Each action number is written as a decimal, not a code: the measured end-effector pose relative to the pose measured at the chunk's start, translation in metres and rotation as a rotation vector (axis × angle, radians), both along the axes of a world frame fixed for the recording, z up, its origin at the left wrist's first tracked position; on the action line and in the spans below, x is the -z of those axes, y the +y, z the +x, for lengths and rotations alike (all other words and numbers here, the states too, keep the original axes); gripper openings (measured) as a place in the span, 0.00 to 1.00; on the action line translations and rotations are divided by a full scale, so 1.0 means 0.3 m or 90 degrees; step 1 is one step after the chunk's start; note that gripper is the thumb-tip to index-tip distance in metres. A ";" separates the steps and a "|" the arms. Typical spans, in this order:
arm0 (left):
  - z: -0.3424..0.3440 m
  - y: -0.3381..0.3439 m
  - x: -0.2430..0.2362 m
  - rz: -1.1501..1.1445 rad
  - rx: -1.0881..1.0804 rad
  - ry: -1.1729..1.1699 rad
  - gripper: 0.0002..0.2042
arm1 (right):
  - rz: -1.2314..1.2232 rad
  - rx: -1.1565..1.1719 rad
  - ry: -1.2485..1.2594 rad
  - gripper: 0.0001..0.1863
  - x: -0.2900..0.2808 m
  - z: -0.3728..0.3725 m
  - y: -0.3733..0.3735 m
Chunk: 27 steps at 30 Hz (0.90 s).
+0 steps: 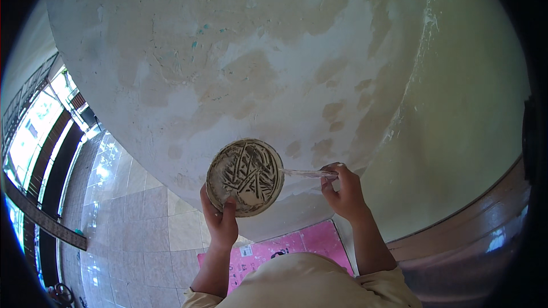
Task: The person patches and smooths a wall with putty using a hand spatula.
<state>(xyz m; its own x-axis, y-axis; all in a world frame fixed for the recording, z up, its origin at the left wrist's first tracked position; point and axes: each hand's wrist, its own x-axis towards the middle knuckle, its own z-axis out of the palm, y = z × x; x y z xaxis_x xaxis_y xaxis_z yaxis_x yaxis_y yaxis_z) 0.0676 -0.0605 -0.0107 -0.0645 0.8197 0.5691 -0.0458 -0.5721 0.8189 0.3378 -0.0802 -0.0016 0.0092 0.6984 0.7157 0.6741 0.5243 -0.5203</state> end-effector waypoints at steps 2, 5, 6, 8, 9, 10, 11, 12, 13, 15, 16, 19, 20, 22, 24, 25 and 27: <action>0.015 -0.009 0.002 -0.046 0.005 -0.042 0.23 | -0.026 -0.008 0.056 0.13 -0.005 -0.010 0.005; 0.031 -0.018 0.012 -0.063 -0.008 -0.051 0.23 | -0.048 -0.037 0.118 0.16 -0.008 -0.035 0.027; 0.037 -0.021 0.024 -0.068 -0.020 -0.067 0.22 | -0.043 -0.055 0.126 0.18 -0.011 -0.040 0.042; 0.032 -0.020 0.048 -0.067 -0.038 -0.068 0.22 | -0.105 -0.036 0.110 0.19 -0.040 -0.035 0.068; 0.029 -0.017 0.054 -0.068 -0.048 -0.064 0.22 | -0.167 -0.009 0.096 0.21 -0.054 -0.031 0.085; 0.034 -0.014 0.055 -0.067 -0.056 -0.069 0.22 | -0.168 -0.016 0.090 0.21 -0.067 -0.017 0.109; 0.038 -0.015 0.052 -0.077 -0.047 -0.089 0.21 | -0.100 -0.035 0.070 0.22 -0.086 0.000 0.143; 0.040 -0.015 0.051 -0.085 -0.038 -0.109 0.21 | -0.032 -0.056 0.051 0.23 -0.110 0.009 0.181; 0.047 -0.013 0.049 -0.086 -0.042 -0.113 0.21 | -0.033 -0.059 0.047 0.23 -0.162 0.014 0.203; 0.046 -0.014 0.051 -0.091 -0.043 -0.091 0.21 | 0.093 -0.067 -0.010 0.25 -0.312 -0.001 0.238; 0.049 -0.013 0.056 -0.090 -0.050 -0.094 0.21 | 0.141 -0.064 -0.043 0.26 -0.371 -0.005 0.265; 0.042 -0.003 0.068 -0.073 -0.049 -0.104 0.21 | 0.248 -0.030 -0.156 0.28 -0.575 -0.047 0.322; 0.031 -0.003 0.075 -0.073 -0.044 -0.096 0.21 | 0.278 -0.020 -0.192 0.28 -0.636 -0.068 0.342; 0.025 0.002 0.071 -0.072 -0.036 -0.089 0.21 | 0.310 -0.006 -0.230 0.28 -0.742 -0.098 0.374; 0.033 0.000 0.058 -0.074 -0.027 -0.091 0.20 | 0.374 0.036 -0.323 0.29 -0.824 -0.107 0.392; 0.032 0.003 0.060 -0.072 -0.024 -0.090 0.20 | 0.375 0.039 -0.323 0.29 -0.846 -0.105 0.405; 0.029 0.009 0.067 -0.073 -0.011 -0.093 0.20 | 0.350 0.204 -0.427 0.30 -0.879 -0.092 0.421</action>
<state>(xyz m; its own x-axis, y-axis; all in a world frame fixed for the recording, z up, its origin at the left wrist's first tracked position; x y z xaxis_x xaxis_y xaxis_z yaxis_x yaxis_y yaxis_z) 0.0761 -0.0577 -0.0309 -0.1550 0.8765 0.4557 -0.1601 -0.4775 0.8639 0.3104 0.0461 0.2622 -0.3935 0.2947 0.8708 0.8996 0.3185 0.2987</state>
